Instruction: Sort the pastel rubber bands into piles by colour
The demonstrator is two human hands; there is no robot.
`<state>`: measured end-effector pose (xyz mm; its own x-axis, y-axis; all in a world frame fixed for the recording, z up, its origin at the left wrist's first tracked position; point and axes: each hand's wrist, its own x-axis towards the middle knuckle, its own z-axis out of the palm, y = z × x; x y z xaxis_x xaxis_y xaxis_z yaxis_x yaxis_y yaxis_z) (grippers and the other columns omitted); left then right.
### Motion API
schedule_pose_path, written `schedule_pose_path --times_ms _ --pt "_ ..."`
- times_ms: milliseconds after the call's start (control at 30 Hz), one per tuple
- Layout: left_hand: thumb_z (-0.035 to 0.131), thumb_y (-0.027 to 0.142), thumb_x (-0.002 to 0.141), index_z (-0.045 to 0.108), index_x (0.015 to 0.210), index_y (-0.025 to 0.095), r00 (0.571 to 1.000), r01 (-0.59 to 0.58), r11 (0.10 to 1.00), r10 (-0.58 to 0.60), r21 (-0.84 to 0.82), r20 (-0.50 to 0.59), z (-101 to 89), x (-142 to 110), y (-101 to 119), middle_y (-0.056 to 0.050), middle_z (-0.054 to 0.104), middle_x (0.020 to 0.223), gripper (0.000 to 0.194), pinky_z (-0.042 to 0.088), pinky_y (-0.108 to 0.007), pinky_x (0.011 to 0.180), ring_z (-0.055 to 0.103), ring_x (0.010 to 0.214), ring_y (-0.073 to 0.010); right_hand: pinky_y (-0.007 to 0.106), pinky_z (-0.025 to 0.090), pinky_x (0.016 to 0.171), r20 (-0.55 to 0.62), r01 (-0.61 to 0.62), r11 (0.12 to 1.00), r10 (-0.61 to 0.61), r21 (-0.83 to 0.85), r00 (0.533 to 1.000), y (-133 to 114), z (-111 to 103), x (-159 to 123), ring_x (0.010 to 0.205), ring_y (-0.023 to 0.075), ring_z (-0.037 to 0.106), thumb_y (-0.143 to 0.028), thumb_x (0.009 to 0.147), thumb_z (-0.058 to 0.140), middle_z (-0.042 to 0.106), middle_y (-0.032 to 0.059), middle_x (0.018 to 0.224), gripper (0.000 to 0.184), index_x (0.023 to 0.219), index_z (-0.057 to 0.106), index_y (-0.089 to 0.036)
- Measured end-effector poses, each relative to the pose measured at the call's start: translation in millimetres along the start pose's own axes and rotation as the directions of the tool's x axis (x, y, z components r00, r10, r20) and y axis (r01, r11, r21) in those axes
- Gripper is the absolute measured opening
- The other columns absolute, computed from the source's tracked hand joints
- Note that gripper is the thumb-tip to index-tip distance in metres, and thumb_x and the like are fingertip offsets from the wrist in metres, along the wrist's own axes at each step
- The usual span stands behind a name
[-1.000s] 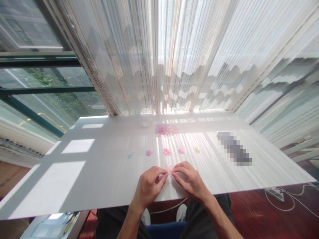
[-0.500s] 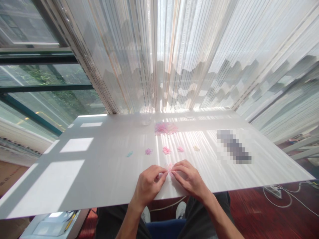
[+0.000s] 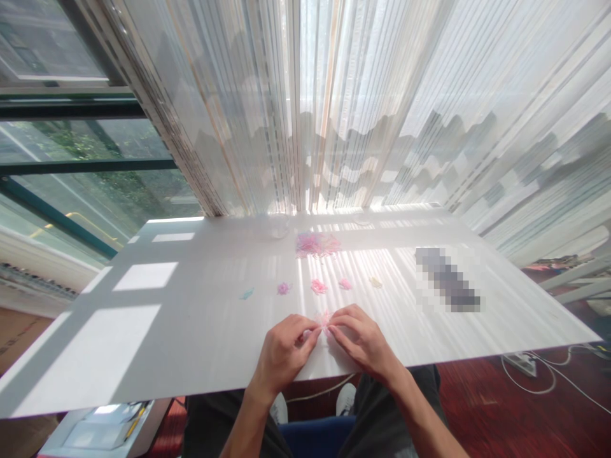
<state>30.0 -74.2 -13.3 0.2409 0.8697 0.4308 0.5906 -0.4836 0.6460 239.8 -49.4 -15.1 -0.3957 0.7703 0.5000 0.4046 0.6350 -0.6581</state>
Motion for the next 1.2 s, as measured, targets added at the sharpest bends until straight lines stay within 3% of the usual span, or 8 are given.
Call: schedule_pose_path --times_ms 1200 --pt "0.059 0.025 0.101 0.071 0.093 0.021 1.000 0.014 1.000 -0.014 -0.014 0.023 1.2 -1.2 -2.4 -0.002 0.070 0.083 0.015 0.052 -0.026 0.070 0.063 0.074 -0.0150 0.035 0.057 0.083 0.008 -0.002 0.999 0.002 0.032 1.000 1.6 1.1 -2.1 0.093 0.0204 0.066 -0.018 0.097 0.063 0.070 0.0062 0.097 0.008 0.101 0.069 -0.023"
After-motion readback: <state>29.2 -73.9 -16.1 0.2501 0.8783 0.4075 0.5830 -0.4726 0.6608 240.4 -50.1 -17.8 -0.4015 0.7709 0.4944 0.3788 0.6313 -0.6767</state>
